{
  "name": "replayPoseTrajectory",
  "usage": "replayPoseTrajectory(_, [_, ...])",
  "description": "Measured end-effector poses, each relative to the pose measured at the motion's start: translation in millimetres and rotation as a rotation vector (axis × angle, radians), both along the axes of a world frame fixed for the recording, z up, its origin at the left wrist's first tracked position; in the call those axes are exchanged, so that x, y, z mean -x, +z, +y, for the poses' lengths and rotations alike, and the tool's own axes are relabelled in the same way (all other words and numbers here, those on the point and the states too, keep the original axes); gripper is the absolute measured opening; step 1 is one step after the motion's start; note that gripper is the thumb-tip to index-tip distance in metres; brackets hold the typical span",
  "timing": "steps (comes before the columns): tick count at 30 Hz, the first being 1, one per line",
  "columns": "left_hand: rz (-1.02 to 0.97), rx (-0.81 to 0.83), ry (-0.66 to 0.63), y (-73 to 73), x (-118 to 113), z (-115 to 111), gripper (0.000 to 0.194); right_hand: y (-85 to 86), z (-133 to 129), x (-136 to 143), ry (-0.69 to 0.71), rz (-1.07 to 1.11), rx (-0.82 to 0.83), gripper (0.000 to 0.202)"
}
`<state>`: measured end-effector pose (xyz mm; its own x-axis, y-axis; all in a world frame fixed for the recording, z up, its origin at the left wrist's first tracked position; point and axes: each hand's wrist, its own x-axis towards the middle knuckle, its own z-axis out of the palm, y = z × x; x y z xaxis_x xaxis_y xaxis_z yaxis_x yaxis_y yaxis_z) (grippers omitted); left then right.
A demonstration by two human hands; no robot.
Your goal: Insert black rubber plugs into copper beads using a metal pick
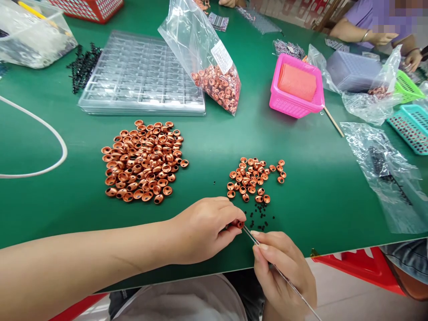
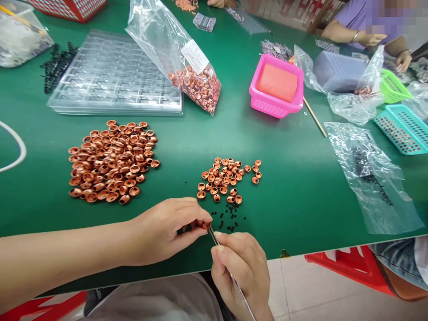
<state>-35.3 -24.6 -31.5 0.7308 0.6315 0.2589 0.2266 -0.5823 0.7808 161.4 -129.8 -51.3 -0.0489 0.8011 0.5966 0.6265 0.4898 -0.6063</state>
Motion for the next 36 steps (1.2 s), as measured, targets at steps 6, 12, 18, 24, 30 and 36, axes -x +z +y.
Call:
replayPoseTrajectory(6, [0.007, -0.001, -0.005, -0.1, 0.0, -0.1, 0.008, -0.4, 1.0, 1.1, -0.006, 0.052, -0.036, 0.037])
replayPoseTrajectory(12, [0.017, 0.001, -0.007, 0.8, -0.4, -0.3, 0.008, -1.7, -0.5, 2.4, -0.018, 0.117, -0.005, 0.039])
replayPoseTrajectory(18, [0.027, 0.007, -0.018, 1.9, 0.4, 0.4, 0.008, -1.7, 0.1, 2.6, 0.0, 0.136, 0.009, 0.04])
replayPoseTrajectory(24, [0.056, -0.021, -0.059, 2.0, 2.2, 0.0, 0.011, -1.1, -0.1, 2.7, 0.005, 0.139, 0.019, 0.041])
replayPoseTrajectory(30, [0.133, -0.157, -0.079, 3.2, 0.9, -2.5, 0.019, 1.1, 0.6, 0.9, 0.018, 0.124, 0.023, 0.04])
replayPoseTrajectory(36, [0.112, -0.199, -0.099, 4.5, 1.7, -6.7, 0.015, -0.3, -3.6, 2.0, -0.023, 0.102, -0.035, 0.036])
